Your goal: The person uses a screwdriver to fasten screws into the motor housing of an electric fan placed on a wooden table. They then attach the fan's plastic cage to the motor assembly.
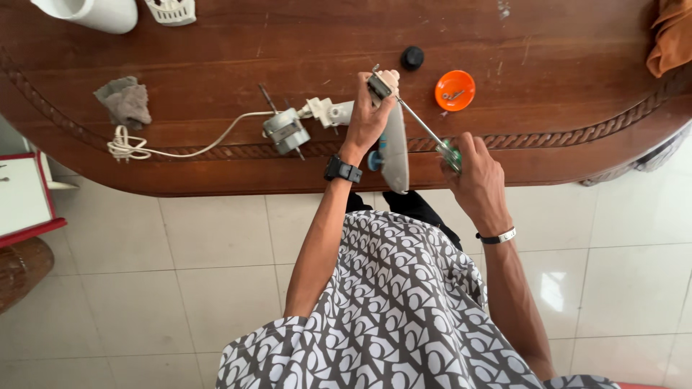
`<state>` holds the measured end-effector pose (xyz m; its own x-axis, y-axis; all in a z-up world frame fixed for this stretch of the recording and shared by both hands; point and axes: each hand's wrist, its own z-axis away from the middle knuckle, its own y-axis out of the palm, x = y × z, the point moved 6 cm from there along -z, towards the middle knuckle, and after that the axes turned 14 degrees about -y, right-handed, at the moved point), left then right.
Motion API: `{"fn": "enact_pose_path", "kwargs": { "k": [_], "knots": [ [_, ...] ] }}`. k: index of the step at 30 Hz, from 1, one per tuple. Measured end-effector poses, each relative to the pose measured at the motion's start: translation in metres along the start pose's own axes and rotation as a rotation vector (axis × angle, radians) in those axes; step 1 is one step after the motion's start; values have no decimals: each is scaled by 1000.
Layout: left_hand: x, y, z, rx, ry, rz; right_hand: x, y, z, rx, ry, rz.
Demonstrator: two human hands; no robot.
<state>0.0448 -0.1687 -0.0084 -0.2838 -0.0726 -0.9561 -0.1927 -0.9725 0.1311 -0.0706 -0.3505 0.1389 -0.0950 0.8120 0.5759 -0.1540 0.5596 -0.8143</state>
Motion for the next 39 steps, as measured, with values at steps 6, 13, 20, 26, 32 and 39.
{"fn": "enact_pose_path", "kwargs": {
  "k": [6, 13, 20, 26, 32, 39],
  "knots": [
    [14, 42, -19, -43, -12, -28, -40, -19, 7, -6, -106, -27],
    [22, 80, -33, -35, -6, -40, -86, -33, 7, 11, 56, -2],
    [45, 106, -57, -49, 10, -83, -128, -26, 9, -43, -125, -1],
    [83, 130, -71, -50, -170, -129, -168, -13, 9, -28, 68, 7],
    [102, 139, -77, -70, -190, -164, -188, 0, 12, -60, -21, -70],
    [113, 145, -79, -63, -217, -192, -212, 5, 12, 21, 85, 75]
  ]
}}
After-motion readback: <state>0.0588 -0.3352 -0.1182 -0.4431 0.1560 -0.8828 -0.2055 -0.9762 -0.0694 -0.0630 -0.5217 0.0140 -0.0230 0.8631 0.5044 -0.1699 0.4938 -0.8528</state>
